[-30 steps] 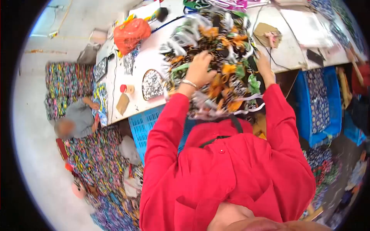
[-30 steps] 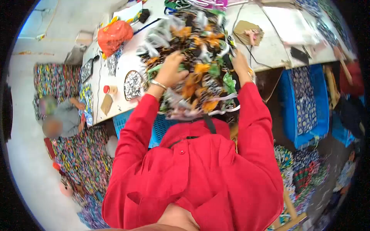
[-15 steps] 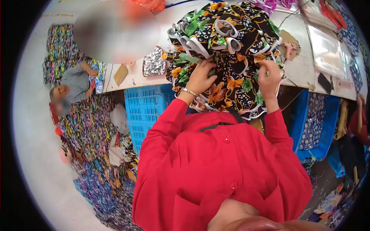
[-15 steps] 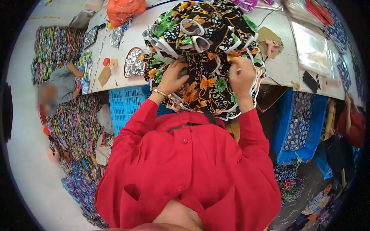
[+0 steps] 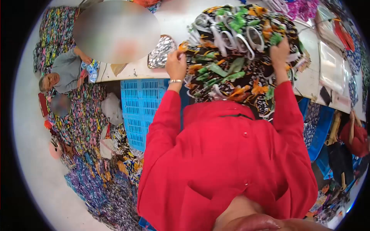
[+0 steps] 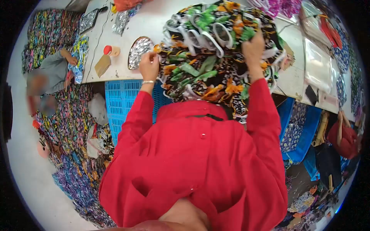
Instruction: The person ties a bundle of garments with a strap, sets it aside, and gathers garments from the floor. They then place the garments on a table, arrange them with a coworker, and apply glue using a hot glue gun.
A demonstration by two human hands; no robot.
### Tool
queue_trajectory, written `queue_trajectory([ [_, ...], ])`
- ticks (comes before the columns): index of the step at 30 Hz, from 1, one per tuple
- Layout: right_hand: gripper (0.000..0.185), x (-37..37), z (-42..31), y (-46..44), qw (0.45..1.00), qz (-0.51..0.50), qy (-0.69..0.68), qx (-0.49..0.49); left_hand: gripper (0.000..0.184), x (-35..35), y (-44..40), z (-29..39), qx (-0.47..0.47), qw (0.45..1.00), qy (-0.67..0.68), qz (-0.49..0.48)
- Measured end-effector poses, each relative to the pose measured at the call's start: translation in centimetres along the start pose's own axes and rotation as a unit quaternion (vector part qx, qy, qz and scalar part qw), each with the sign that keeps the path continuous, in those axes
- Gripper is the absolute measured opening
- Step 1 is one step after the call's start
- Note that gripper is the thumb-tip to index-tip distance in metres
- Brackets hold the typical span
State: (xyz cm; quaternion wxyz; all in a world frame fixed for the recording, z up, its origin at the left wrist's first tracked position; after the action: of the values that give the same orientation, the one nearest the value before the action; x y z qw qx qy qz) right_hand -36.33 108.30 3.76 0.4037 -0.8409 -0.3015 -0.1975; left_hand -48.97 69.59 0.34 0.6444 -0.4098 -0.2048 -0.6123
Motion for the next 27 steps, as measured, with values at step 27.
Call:
queue_trajectory([
  [27,0.032,0.9,-10.7,-1.1,0.994,0.015,0.076,-0.072,0.008,-6.7,-8.8,-11.4,-0.069,0.983,-0.148,-0.083],
])
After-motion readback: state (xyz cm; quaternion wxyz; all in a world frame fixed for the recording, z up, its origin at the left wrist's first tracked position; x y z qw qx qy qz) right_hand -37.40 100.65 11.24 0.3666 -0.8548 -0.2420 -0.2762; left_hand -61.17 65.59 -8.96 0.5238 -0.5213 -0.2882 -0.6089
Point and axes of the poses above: each hand's wrist, its own y-axis away from the middle knuckle, its own x-axis out of the back of the hand, z = x × y, the point moved 7 cm from there along -y, towards the middle knuckle, and after that the axes turned 8 degrees about x, right-handed, at the moved point
